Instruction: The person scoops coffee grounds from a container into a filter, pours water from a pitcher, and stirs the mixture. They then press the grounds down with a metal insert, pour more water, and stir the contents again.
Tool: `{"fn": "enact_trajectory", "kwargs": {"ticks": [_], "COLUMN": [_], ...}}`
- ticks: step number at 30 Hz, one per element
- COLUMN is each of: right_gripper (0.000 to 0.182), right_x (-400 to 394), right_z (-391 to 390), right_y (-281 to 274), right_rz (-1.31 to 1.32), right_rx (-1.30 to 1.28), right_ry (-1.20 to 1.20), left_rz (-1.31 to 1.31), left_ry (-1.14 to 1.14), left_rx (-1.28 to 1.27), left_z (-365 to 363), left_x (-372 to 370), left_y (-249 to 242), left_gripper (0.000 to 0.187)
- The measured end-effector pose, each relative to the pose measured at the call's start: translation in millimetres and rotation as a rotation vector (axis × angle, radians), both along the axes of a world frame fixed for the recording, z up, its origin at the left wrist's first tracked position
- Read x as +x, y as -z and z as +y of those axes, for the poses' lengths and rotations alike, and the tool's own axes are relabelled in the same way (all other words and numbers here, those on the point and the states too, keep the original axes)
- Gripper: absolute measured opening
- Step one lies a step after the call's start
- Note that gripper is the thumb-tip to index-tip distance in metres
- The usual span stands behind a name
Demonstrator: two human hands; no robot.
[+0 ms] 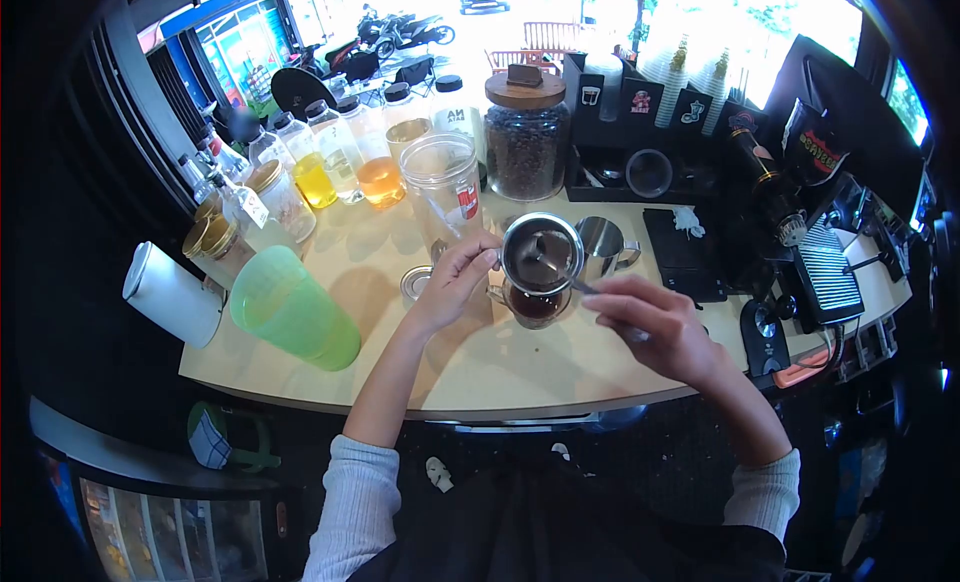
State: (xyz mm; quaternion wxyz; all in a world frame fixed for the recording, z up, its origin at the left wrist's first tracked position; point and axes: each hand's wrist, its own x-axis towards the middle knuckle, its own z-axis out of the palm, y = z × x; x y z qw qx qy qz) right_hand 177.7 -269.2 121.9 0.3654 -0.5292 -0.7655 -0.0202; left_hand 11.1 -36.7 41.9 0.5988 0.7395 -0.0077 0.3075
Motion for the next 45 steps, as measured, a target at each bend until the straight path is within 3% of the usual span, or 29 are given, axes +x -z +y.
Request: {"fn": "enact_trajectory", "kwargs": {"ticks": [11, 21, 23, 29, 33, 35, 39, 45], "right_gripper": [0.012, 0.01, 0.013, 0.021, 0.023, 0.022, 0.022, 0.021], "right_x": [11.2, 28.6, 26.7, 36.4, 31.6, 37.9, 37.3, 35.5], "right_z": [3.0, 13.4, 15.0, 18.0, 21.4, 22.2, 21.0, 23.3], "right_y": [-16.5, -15.9, -15.8, -25.7, -23.9, -25.7, -29.5, -34.7], "right_rz": [0.286, 0.485, 0.681, 0.592, 0.676, 0.537, 0.612, 0.463], "right_rx": [-0.157, -0.21, -0.248, -0.31, -0.293, -0.312, -0.285, -0.248], "right_ry": [-0.125, -0.203, -0.174, -0.201, -0.208, -0.199, -0.176, -0.151], "left_rz": [0.043, 0.052, 0.05, 0.05, 0.047, 0.052, 0.048, 0.067], "left_ry": [-0.003, -0.021, -0.026, -0.06, -0.071, -0.079, -0.08, -0.111], "left_rx": [-0.02, 0.023, 0.047, 0.126, 0.134, 0.164, 0.149, 0.204], "left_z": [-5.2, -6.6, -7.0, -10.7, -13.5, -14.4, -15.7, -20.6], "left_x": [-2.0, -4.5, -4.1, -1.8, -1.1, -1.3, -1.3, -2.3], "left_y": [-11.7, -14.2, -14.8, -21.9, -23.0, -24.2, -22.3, -28.6], "left_gripper": [0.02, 0.018, 0.017, 0.015, 0.013, 0.013, 0.012, 0.012]}}
